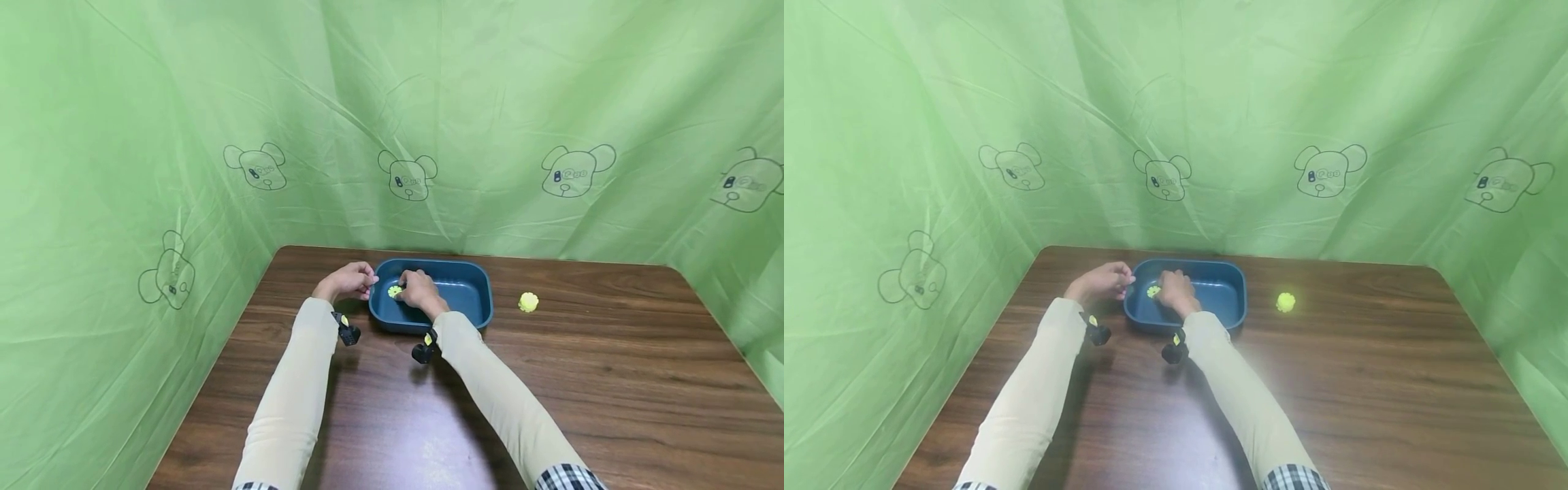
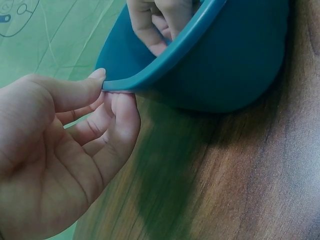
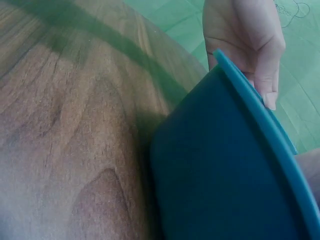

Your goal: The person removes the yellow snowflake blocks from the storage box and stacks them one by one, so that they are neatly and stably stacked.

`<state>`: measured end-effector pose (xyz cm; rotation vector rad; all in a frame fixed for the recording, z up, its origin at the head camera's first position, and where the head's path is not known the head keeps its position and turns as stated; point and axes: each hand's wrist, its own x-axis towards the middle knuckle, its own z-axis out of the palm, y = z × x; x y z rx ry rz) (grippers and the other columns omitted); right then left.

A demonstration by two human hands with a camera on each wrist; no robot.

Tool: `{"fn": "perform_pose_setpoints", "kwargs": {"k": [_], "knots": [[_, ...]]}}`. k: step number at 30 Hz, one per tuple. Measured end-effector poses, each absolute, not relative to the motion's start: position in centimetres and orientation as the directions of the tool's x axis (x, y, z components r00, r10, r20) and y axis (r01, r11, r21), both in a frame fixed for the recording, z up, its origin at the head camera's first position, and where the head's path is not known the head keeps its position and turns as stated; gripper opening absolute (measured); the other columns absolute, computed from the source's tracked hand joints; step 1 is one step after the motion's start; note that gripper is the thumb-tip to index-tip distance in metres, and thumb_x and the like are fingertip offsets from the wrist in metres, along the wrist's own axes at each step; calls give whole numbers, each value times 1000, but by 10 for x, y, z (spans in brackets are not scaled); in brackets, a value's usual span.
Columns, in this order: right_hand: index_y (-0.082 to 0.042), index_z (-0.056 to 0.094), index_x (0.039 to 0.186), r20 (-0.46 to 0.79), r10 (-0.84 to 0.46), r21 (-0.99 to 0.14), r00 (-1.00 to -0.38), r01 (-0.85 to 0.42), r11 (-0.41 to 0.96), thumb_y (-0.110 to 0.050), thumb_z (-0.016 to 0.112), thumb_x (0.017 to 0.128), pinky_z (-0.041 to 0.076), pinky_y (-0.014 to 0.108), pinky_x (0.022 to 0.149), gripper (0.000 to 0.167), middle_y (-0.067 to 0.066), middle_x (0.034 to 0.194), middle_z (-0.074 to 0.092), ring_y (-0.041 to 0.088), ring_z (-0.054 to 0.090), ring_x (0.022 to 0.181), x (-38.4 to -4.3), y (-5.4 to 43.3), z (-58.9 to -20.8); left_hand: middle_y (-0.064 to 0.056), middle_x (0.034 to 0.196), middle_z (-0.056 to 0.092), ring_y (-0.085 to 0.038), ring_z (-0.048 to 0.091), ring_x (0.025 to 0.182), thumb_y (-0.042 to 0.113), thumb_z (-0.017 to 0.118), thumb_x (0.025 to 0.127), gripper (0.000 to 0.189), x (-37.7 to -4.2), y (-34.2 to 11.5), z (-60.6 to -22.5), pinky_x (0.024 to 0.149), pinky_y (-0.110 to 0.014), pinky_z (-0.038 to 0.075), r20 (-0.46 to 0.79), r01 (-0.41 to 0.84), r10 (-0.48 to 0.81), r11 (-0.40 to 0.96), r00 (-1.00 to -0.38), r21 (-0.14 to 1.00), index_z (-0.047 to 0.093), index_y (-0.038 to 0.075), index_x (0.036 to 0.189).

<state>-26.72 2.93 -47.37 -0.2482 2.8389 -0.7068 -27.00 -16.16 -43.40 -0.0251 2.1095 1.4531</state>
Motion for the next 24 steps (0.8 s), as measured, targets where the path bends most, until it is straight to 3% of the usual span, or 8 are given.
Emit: {"fn": "perform_pose_setpoints", "kwargs": {"k": [11,16,24], "knots": [[-11,66,85,-162,-205,-530,-965,-90,843,-23,78,80,49,35,85,18,4,94,64,22,58,91,-262,33,-466,-9,80,49,-16,52,66,9,51,98,9,-269,-159,-434,68,-29,52,-452,-315,301,409,-839,856,44,4,96],[-8,68,82,-164,-217,-610,-962,-74,789,-18,71,85,49,32,78,10,2,90,67,18,57,81,-259,40,-465,-9,80,49,-15,52,66,9,51,98,9,-269,-160,-436,65,-26,51,-456,-318,299,409,-838,855,44,4,96],[-7,71,87,-225,-222,-777,-949,37,628,-20,71,86,45,25,70,13,4,94,67,16,56,83,-256,57,-458,-8,82,50,-16,53,68,11,51,99,9,-271,-162,-437,66,-27,52,-466,-326,285,423,-838,845,45,4,97]]}}
